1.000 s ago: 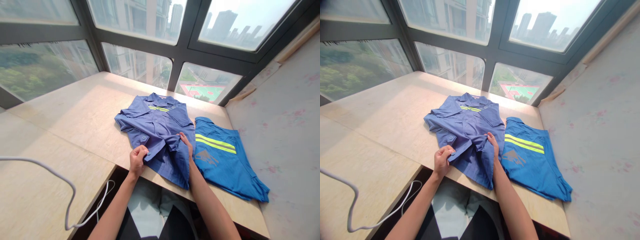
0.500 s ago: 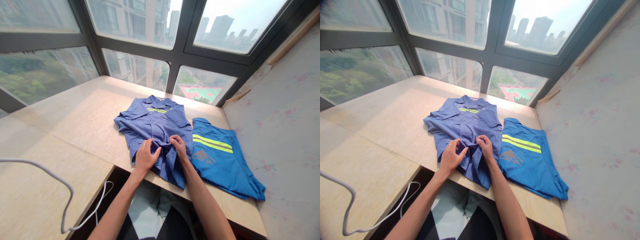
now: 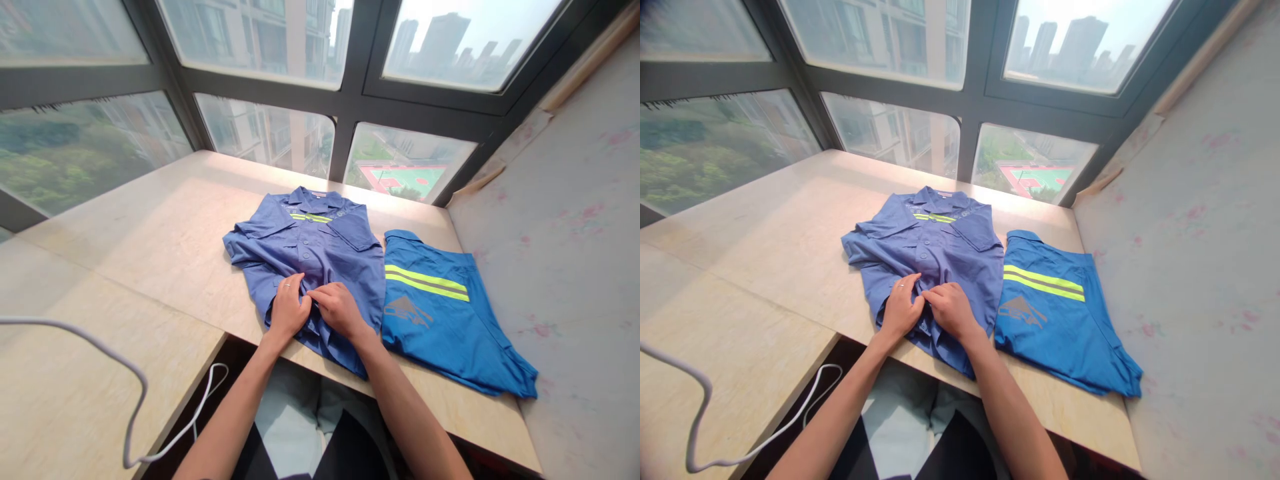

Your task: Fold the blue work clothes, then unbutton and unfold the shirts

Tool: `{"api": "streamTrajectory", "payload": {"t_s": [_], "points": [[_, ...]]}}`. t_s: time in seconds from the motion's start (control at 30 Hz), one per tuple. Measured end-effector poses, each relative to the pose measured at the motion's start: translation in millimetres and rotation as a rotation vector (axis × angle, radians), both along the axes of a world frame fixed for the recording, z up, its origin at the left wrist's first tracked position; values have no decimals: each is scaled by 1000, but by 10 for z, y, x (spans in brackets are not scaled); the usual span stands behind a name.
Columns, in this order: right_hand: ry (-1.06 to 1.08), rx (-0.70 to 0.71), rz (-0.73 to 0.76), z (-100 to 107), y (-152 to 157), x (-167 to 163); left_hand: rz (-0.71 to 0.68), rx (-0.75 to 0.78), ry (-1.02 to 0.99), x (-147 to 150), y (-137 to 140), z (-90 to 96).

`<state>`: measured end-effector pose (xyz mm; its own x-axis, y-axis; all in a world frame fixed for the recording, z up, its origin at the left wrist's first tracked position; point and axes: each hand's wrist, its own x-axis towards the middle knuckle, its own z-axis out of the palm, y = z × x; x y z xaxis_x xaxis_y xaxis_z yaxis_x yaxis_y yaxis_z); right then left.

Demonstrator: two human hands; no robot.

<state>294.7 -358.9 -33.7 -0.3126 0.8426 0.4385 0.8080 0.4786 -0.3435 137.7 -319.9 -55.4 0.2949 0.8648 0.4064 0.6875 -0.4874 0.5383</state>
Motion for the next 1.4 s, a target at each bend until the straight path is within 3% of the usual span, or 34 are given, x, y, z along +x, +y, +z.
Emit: {"api": "streamTrajectory", "payload": {"t_s": [0.3, 0.43, 0.63, 0.93, 1.03, 1.2, 1.4], "points": [[31, -251, -177, -14, 32, -60, -15, -45, -12, -25, -6, 9], [314, -383, -206, -46, 87, -23, -24, -54, -39, -32, -33, 49], [803, -446, -221, -49, 131, 87, -51, -43, -94, -31, -95, 99], [981, -595, -92, 12, 114, 124, -107, -4, -137, -55, -108, 107], [967, -570, -90, 15, 104, 101, -140, 13, -184, -69, -102, 98], [790, -379, -156, 8, 66, 10, -147, -23, -209, -75, -94, 87], [732, -335, -148, 6, 47, -21, -135, -66, -232, -84, -89, 93]]}}
